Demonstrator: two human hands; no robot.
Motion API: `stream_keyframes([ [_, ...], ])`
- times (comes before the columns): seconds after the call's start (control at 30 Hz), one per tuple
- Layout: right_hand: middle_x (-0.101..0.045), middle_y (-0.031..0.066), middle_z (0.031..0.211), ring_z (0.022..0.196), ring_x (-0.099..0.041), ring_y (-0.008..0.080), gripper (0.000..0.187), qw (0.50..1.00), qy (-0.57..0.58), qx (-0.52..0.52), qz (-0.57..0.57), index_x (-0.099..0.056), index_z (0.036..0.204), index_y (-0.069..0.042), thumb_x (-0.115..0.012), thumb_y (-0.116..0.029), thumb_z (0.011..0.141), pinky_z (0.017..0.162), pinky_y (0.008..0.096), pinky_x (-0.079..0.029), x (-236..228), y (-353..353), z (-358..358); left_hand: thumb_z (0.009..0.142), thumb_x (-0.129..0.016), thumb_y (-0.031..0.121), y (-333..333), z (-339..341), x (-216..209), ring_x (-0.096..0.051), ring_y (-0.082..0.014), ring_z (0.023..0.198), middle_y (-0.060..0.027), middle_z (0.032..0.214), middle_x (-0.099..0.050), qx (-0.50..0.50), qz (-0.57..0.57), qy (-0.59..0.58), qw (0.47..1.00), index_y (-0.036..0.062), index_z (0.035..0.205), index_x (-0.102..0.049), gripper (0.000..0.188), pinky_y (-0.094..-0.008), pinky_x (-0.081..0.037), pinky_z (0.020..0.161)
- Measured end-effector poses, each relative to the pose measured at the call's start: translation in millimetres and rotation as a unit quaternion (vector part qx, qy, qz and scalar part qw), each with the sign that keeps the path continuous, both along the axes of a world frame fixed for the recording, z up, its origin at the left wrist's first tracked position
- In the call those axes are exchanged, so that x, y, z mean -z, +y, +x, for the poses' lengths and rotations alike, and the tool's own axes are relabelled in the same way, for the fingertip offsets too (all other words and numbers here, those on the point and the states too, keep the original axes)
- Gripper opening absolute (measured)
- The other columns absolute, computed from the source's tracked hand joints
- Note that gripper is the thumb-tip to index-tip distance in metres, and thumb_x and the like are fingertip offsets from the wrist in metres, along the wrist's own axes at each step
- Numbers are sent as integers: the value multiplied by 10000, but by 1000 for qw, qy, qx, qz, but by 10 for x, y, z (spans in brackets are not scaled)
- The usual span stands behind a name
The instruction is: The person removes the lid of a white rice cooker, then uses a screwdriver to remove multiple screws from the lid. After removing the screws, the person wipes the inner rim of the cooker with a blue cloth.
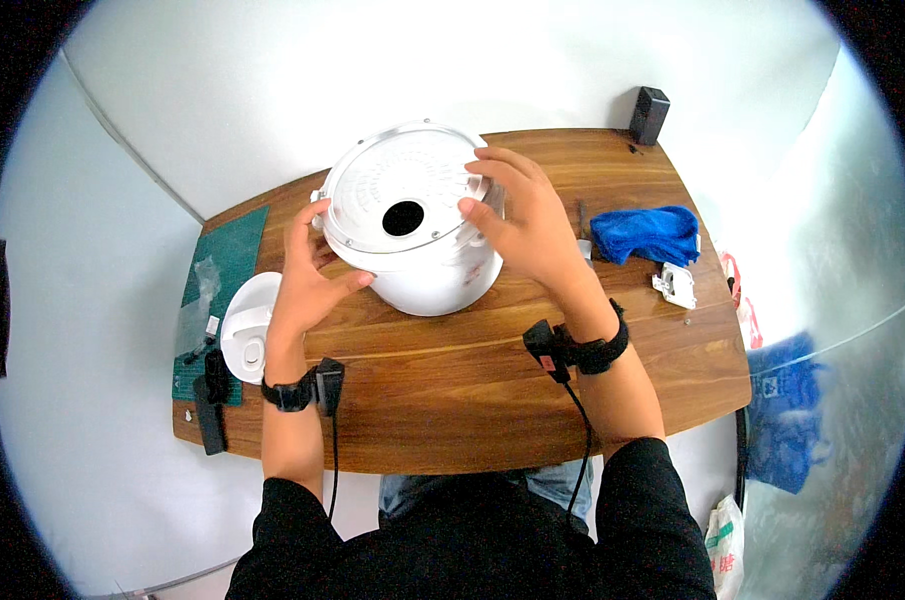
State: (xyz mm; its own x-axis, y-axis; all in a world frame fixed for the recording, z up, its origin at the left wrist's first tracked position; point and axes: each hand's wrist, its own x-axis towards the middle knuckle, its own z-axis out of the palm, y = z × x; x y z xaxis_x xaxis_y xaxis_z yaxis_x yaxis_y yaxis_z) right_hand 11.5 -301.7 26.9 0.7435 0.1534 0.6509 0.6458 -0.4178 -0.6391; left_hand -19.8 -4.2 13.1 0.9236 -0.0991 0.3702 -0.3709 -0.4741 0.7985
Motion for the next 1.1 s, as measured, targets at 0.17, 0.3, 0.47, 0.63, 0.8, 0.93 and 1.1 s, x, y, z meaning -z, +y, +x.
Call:
stream_keyframes([
  [0.17, -644, 219, 1279, 1090, -659, 369, 356, 995, 63, 64, 31, -662, 1230, 6, -723, -162, 923, 941, 417, -528, -13, -282, -91, 647, -960, 242, -132, -223, -331, -568, -286, 1187, -121, 1325, -518, -56, 154, 12, 986, 187, 1471, -517, 937, -425, -535, 966],
  [0.3, -716, 216, 1100, 989, -703, 382, 421, 939, 188, 182, -222, -655, 1249, -4, -718, -255, 917, 855, 439, -556, 63, -643, -232, 652, -954, 315, -211, -279, -352, -625, -273, 1009, -101, 1125, -562, -75, 200, -43, 976, 210, 1406, -607, 837, -404, -540, 865],
  [0.47, -740, 197, 1042, 964, -710, 383, 555, 860, 295, 235, -343, -609, 1311, -51, -765, -344, 866, 814, 457, -553, 356, -846, -380, 654, -942, 261, -350, -333, -471, -654, -231, 808, -82, 1007, -626, -44, 214, -48, 975, 156, 1359, -644, 772, -352, -554, 696],
  [0.63, -735, 246, 1036, 969, -717, 432, 749, 844, 307, 229, -377, -467, 1407, -21, -774, -417, 851, 811, 494, -581, 581, -834, -443, 695, -914, 244, -457, -501, -687, -659, -220, 779, -96, 931, -658, 49, 204, 12, 978, 154, 1365, -648, 727, -336, -544, 674],
  [0.8, -722, 282, 1052, 998, -701, 463, 756, 852, 321, 236, -338, -436, 1411, -19, -782, -362, 833, 846, 529, -563, 821, -875, -360, 683, -892, 163, -519, -688, -654, -629, -206, 766, -116, 995, -686, 62, 199, -22, 978, 129, 1373, -642, 735, -325, -530, 727],
  [0.93, -704, 312, 1073, 1004, -686, 492, 692, 880, 336, 258, -216, -447, 1389, -10, -769, -280, 838, 869, 522, -548, 805, -918, -307, 691, -887, 160, -416, -748, -660, -644, -209, 797, -118, 977, -692, 71, 168, 4, 983, 126, 1358, -655, 707, -337, -541, 778],
  [1.1, -682, 165, 977, 843, -670, 201, 521, 908, 342, 220, 99, -477, 1345, 16, -713, -166, 917, 684, 333, -532, 434, -941, -617, 699, -892, 135, -236, -526, -607, -670, -253, 971, -118, 1101, -709, 83, 113, -54, 989, 131, 1272, -714, 600, -364, -547, 888],
])
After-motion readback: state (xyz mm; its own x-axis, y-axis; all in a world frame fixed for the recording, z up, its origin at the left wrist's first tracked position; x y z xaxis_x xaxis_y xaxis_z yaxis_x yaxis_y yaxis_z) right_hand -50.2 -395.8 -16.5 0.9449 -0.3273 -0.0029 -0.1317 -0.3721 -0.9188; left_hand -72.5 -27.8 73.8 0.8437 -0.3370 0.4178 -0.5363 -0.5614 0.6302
